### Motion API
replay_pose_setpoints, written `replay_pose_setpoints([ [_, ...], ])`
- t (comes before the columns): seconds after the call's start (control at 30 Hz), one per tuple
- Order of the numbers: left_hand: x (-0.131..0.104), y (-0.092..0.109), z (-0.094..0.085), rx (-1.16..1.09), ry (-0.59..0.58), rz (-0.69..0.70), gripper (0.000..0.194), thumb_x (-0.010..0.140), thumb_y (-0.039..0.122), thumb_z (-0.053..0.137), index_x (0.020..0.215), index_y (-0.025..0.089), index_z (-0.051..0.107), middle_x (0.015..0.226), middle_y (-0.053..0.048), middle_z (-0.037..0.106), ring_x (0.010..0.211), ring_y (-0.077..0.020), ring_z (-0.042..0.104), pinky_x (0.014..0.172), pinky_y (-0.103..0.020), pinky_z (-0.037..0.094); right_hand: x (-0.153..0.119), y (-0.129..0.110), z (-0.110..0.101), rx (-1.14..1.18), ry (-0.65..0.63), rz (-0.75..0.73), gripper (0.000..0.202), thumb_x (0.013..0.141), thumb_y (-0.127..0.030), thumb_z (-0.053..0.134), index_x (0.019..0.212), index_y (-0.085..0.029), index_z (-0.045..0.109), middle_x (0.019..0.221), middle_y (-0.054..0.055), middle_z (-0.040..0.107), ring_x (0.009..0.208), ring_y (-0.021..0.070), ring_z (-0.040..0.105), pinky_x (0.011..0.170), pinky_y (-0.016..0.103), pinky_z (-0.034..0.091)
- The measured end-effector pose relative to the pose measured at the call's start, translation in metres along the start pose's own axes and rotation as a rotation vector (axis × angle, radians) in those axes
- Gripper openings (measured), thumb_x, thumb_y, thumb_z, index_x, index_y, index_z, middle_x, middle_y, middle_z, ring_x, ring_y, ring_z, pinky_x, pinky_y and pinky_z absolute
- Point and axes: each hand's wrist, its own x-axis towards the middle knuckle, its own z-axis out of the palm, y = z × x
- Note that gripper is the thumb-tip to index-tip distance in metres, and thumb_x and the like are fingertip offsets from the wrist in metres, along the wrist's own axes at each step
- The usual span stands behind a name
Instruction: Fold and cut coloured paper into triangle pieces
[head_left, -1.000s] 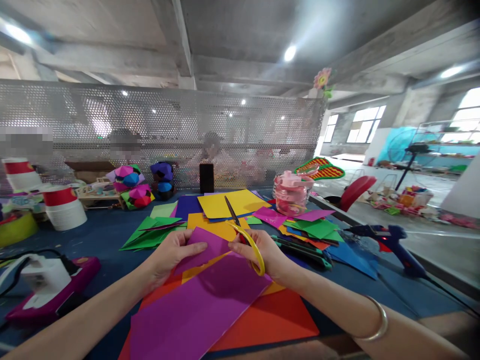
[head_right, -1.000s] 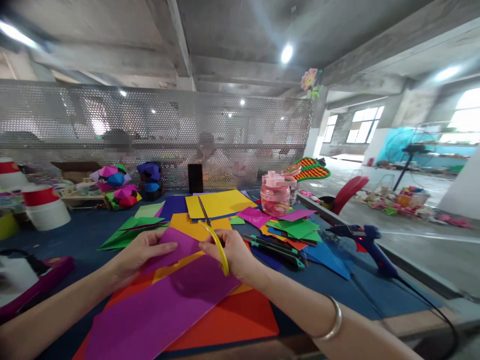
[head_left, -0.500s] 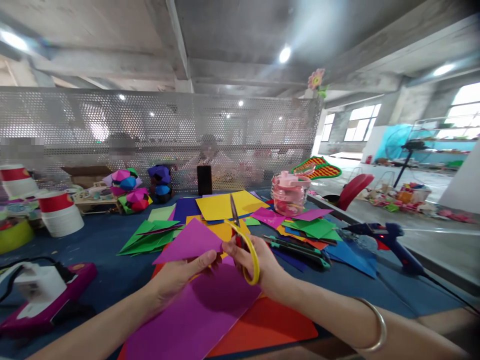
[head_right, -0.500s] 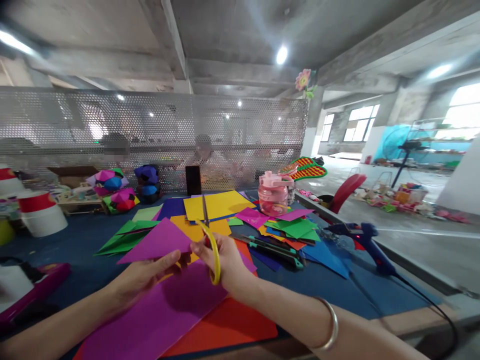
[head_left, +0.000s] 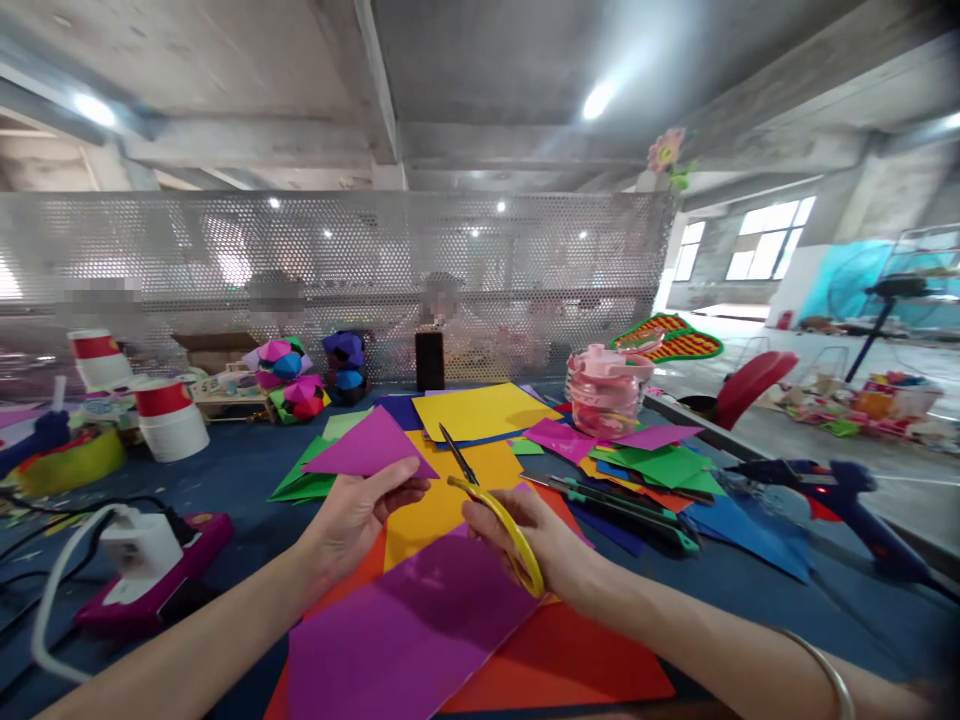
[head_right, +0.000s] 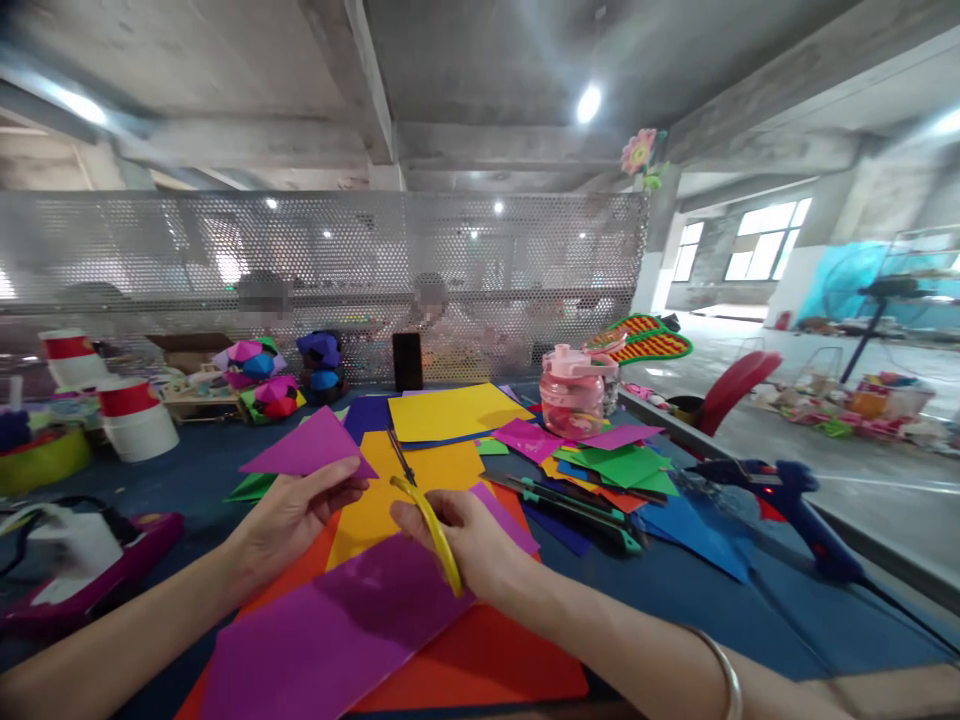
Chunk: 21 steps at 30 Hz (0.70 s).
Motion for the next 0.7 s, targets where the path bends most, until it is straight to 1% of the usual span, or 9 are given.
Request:
replay_pose_setpoints([
  [0.1,-0.001,0.005,0.0,-0.044,0.016,0.004,0.029,0.053,0.028,0.095,0.07,0.011,0.079,0.071,-0.009,0.078,0.069,-0.0187,0.073,0.069,-0.024,0.061,-0.005,-0.005,0.0,-0.066,-0.023,-0.017,0.049,0.071,-0.063,0.078,0.072,-0.02,0.055,0.058,-0.007,0.042,0.051,0.0088,0.034,0.047,0.024,0.023],
  [0.2,-0.002,0.007,0.002,-0.073,0.017,0.016,0.029,0.052,0.026,0.095,0.072,0.012,0.079,0.07,-0.007,0.077,0.066,-0.0184,0.073,0.067,-0.024,0.061,-0.011,-0.011,-0.001,-0.174,-0.033,-0.063,0.043,0.075,-0.058,0.078,0.081,-0.02,0.06,0.069,-0.004,0.049,0.063,0.0119,0.037,0.054,0.024,0.029],
  [0.27,-0.003,0.008,0.002,-0.083,0.012,0.022,0.03,0.051,0.026,0.095,0.071,0.012,0.079,0.069,-0.006,0.077,0.065,-0.0183,0.073,0.066,-0.024,0.061,-0.013,-0.012,-0.001,-0.253,-0.03,-0.082,0.041,0.078,-0.058,0.076,0.083,-0.02,0.06,0.073,-0.002,0.05,0.067,0.0133,0.037,0.056,0.025,0.03],
  [0.37,-0.003,0.006,0.002,-0.089,0.0,0.025,0.033,0.049,0.028,0.096,0.071,0.012,0.079,0.069,-0.006,0.077,0.065,-0.0186,0.073,0.066,-0.025,0.061,-0.011,-0.007,-0.001,-0.33,-0.054,-0.081,0.045,0.08,-0.061,0.072,0.08,-0.019,0.057,0.071,-0.003,0.044,0.065,0.0126,0.033,0.055,0.025,0.027],
  [0.47,-0.002,0.003,0.001,-0.085,-0.018,0.013,0.036,0.046,0.032,0.098,0.07,0.011,0.08,0.07,-0.009,0.078,0.065,-0.0193,0.073,0.066,-0.025,0.061,-0.009,-0.002,0.0,-0.379,-0.089,-0.101,0.048,0.081,-0.064,0.069,0.077,-0.019,0.052,0.07,-0.004,0.039,0.064,0.0116,0.03,0.054,0.026,0.023],
  [0.53,-0.003,0.001,0.0,-0.079,-0.028,0.007,0.037,0.046,0.033,0.098,0.069,0.01,0.08,0.071,-0.01,0.078,0.066,-0.0195,0.073,0.067,-0.025,0.061,-0.009,-0.001,0.0,-0.38,-0.105,-0.105,0.05,0.082,-0.066,0.066,0.076,-0.019,0.05,0.069,-0.004,0.038,0.062,0.0112,0.029,0.052,0.026,0.022],
  [0.7,-0.004,-0.001,0.001,-0.073,-0.042,0.029,0.036,0.048,0.035,0.097,0.071,0.012,0.081,0.073,-0.009,0.079,0.067,-0.02,0.074,0.066,-0.025,0.061,-0.011,-0.004,0.003,-0.305,-0.141,-0.055,0.055,0.08,-0.073,0.063,0.075,-0.021,0.046,0.064,-0.004,0.041,0.057,0.0104,0.032,0.049,0.025,0.022],
])
